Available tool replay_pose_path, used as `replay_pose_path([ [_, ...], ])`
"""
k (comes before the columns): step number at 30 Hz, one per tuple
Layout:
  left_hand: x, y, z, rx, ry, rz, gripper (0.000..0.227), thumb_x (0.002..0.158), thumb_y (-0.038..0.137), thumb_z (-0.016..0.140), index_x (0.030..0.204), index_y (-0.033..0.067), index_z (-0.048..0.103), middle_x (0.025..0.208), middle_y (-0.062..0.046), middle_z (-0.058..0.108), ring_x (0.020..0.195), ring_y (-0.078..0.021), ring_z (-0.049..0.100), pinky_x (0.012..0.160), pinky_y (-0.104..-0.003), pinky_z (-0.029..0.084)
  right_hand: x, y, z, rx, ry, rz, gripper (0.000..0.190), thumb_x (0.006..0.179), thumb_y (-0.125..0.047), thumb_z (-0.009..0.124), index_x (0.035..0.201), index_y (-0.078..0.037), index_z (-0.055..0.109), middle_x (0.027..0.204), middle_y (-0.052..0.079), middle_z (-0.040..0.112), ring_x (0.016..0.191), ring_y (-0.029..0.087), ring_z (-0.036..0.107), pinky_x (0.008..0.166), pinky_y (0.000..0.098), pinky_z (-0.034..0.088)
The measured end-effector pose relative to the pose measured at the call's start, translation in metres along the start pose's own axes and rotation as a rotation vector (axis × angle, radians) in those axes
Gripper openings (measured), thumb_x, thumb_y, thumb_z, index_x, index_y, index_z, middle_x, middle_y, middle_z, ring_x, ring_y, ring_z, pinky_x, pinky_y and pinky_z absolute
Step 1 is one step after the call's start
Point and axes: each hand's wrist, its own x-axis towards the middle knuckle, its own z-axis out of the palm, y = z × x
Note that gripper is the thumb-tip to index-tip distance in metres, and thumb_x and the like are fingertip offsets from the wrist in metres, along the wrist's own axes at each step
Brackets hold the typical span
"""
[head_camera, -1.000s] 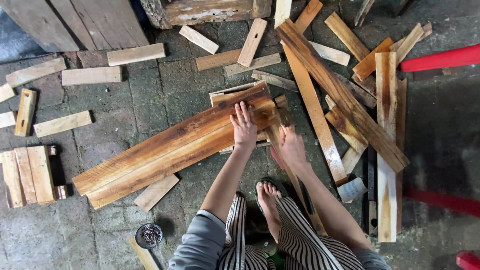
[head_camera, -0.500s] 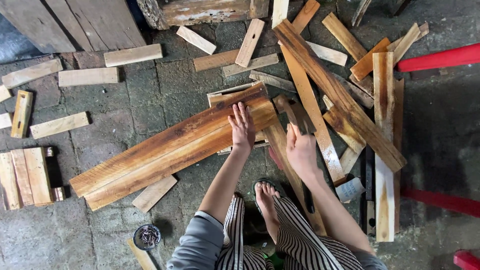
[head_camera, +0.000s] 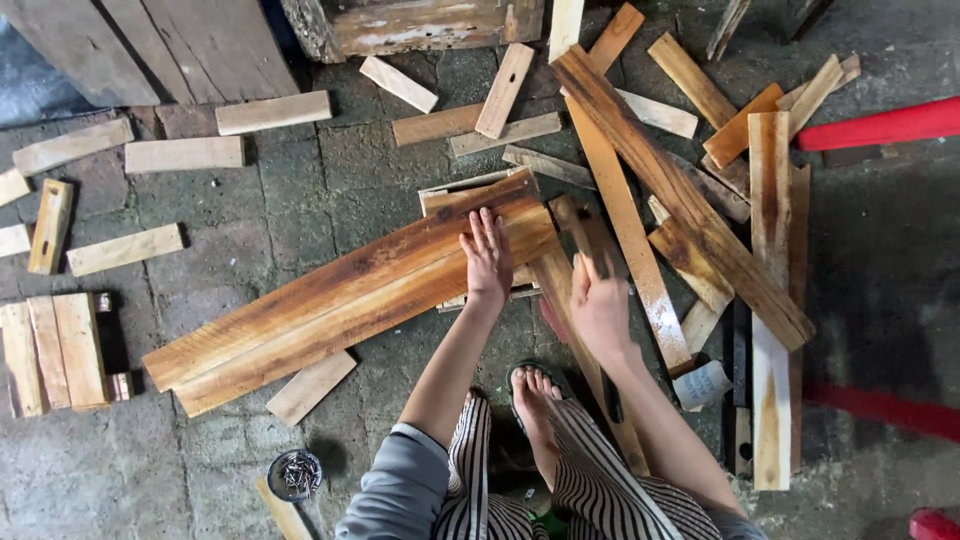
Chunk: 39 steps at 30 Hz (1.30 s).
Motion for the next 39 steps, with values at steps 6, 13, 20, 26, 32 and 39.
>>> replay_pose_path([
  [6,0.0,-0.006,-0.018,0.039,-0.066,0.009,0.066,0.106,0.024,0.037,0.162,-0.0006,0.012,0.165,-0.035,-0.001,0.152,-0.0537,-0.004,0.116,-0.066,0.023,-0.002,0.036,0.069,-0.225,0.052,-0.168,0.049,0.106,-0.037,0.047,0.128,0.003,0.063,0.066,0.026,0.07,0.064,0.041,0.073,0.061,0.0521,0.057],
  [13,-0.006,-0.006,-0.017,0.098,-0.019,0.014,0.066,0.105,0.023,0.039,0.161,-0.0022,0.013,0.165,-0.035,0.004,0.153,-0.0536,0.003,0.115,-0.065,0.027,-0.023,0.003,0.022,-0.021,0.038,-0.058,0.039,0.101,-0.027,0.061,0.101,0.009,0.075,0.07,0.028,0.07,0.073,0.045,0.07,0.06,0.0478,0.055],
  [20,0.001,-0.005,-0.007,0.018,-0.03,0.017,0.064,0.103,0.014,0.037,0.161,-0.0013,0.015,0.165,-0.036,0.003,0.152,-0.0543,0.0,0.115,-0.066,0.025,-0.024,0.052,0.053,0.05,-0.095,0.088,0.04,0.097,-0.033,0.058,0.07,-0.004,0.066,0.067,0.022,0.067,0.076,0.045,0.069,0.059,0.0544,0.04],
  [26,-0.004,-0.004,-0.016,0.023,-0.023,0.013,0.065,0.102,0.012,0.037,0.161,-0.0014,0.014,0.165,-0.035,0.004,0.152,-0.0541,0.002,0.115,-0.066,0.025,-0.004,0.043,0.054,0.055,-0.218,0.107,0.031,0.103,-0.028,0.05,0.091,-0.001,0.057,0.073,0.03,0.066,0.081,0.051,0.07,0.068,0.0608,0.053],
  [32,-0.003,-0.003,-0.014,-0.003,-0.03,0.006,0.065,0.101,0.009,0.036,0.161,-0.001,0.012,0.165,-0.035,0.004,0.153,-0.0539,0.001,0.116,-0.067,0.024,0.017,0.037,0.047,-0.004,-0.269,0.098,0.04,0.106,-0.038,0.047,0.1,-0.002,0.062,0.084,0.028,0.071,0.088,0.048,0.071,0.074,0.0607,0.055],
  [39,0.0,-0.004,-0.01,-0.03,-0.051,0.013,0.066,0.102,0.01,0.039,0.162,0.0008,0.014,0.166,-0.033,0.004,0.153,-0.0524,0.001,0.117,-0.065,0.023,0.036,0.034,0.042,-0.026,-0.444,0.216,0.044,0.105,-0.042,0.045,0.102,-0.002,0.064,0.092,0.028,0.073,0.097,0.049,0.07,0.081,0.0592,0.057],
])
